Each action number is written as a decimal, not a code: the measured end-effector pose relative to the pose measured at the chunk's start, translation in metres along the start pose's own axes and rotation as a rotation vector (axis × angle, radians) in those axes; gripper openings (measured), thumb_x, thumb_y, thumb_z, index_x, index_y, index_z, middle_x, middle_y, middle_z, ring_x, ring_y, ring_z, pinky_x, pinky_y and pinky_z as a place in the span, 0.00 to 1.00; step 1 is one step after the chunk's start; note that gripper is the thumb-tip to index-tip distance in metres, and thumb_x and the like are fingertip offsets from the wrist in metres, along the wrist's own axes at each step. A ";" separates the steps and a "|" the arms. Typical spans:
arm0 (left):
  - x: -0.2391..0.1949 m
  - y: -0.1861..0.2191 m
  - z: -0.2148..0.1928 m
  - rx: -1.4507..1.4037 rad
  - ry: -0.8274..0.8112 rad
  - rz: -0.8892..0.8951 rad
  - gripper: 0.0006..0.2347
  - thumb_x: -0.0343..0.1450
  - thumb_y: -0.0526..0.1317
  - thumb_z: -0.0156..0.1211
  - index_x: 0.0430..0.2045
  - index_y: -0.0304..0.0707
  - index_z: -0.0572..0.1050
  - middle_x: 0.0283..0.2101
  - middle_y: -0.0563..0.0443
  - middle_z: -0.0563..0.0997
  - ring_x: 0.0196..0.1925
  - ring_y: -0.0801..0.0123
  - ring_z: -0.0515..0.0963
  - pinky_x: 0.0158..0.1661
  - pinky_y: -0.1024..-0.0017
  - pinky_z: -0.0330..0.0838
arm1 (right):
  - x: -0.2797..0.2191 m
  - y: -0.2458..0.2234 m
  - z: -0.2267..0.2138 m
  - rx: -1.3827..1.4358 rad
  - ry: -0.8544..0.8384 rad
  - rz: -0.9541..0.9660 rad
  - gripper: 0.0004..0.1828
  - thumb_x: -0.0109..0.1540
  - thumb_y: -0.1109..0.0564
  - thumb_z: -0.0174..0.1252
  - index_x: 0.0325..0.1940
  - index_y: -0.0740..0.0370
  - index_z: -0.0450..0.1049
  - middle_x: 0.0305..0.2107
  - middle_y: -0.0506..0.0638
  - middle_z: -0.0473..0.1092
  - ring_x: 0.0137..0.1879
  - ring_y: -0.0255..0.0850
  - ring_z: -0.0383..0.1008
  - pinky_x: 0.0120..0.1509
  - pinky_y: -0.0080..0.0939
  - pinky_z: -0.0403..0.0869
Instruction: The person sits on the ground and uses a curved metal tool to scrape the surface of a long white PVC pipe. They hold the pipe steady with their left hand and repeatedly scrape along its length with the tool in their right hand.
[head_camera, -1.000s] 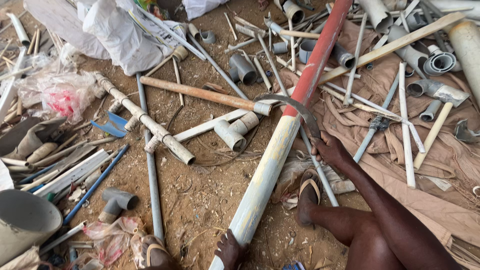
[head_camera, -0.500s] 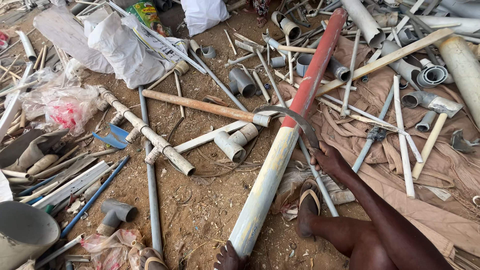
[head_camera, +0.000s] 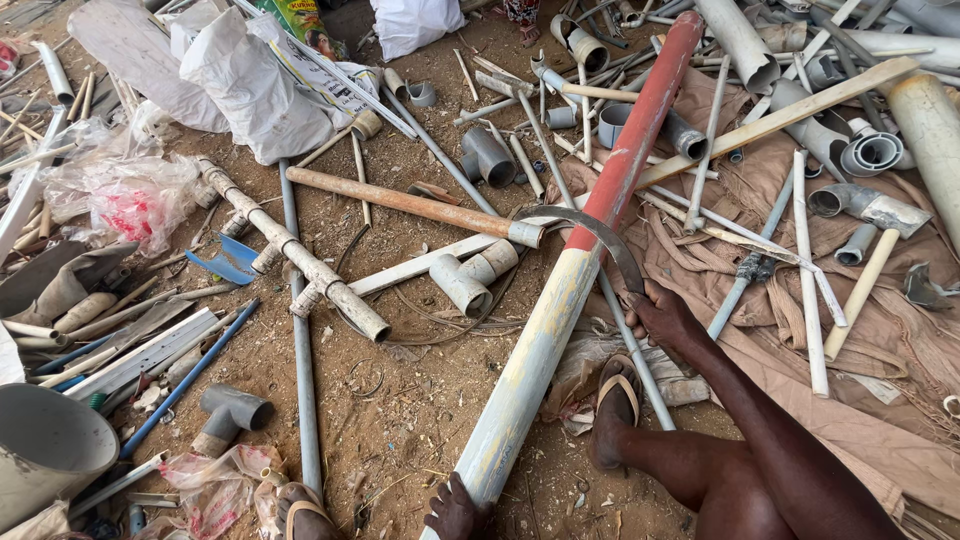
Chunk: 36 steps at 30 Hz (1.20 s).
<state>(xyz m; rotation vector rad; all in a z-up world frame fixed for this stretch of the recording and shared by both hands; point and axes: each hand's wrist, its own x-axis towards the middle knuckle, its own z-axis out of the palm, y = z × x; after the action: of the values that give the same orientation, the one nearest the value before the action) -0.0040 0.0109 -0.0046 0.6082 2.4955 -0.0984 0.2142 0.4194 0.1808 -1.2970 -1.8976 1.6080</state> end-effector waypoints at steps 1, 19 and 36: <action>0.001 0.000 0.000 0.002 -0.010 0.012 0.50 0.61 0.63 0.75 0.72 0.46 0.48 0.72 0.31 0.57 0.72 0.31 0.59 0.63 0.30 0.52 | 0.000 -0.001 0.000 -0.009 -0.003 0.010 0.11 0.70 0.52 0.47 0.52 0.58 0.69 0.27 0.47 0.73 0.25 0.32 0.70 0.25 0.33 0.68; 0.001 -0.003 0.005 -0.048 -0.020 0.040 0.47 0.65 0.60 0.74 0.71 0.41 0.48 0.70 0.29 0.58 0.70 0.33 0.61 0.62 0.30 0.53 | 0.000 0.001 -0.004 -0.067 0.002 0.023 0.12 0.69 0.51 0.49 0.50 0.59 0.70 0.28 0.48 0.74 0.26 0.33 0.70 0.26 0.35 0.70; -0.002 -0.004 0.006 -0.088 -0.013 0.067 0.48 0.62 0.58 0.76 0.71 0.42 0.48 0.69 0.29 0.59 0.69 0.33 0.62 0.61 0.30 0.53 | -0.004 -0.001 -0.004 -0.047 0.002 0.031 0.13 0.69 0.51 0.50 0.51 0.62 0.70 0.27 0.49 0.73 0.26 0.34 0.70 0.25 0.36 0.70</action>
<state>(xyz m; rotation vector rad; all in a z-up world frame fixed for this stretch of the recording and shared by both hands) -0.0007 0.0056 -0.0086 0.6511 2.4498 0.0321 0.2194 0.4183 0.1839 -1.3524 -1.9342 1.5860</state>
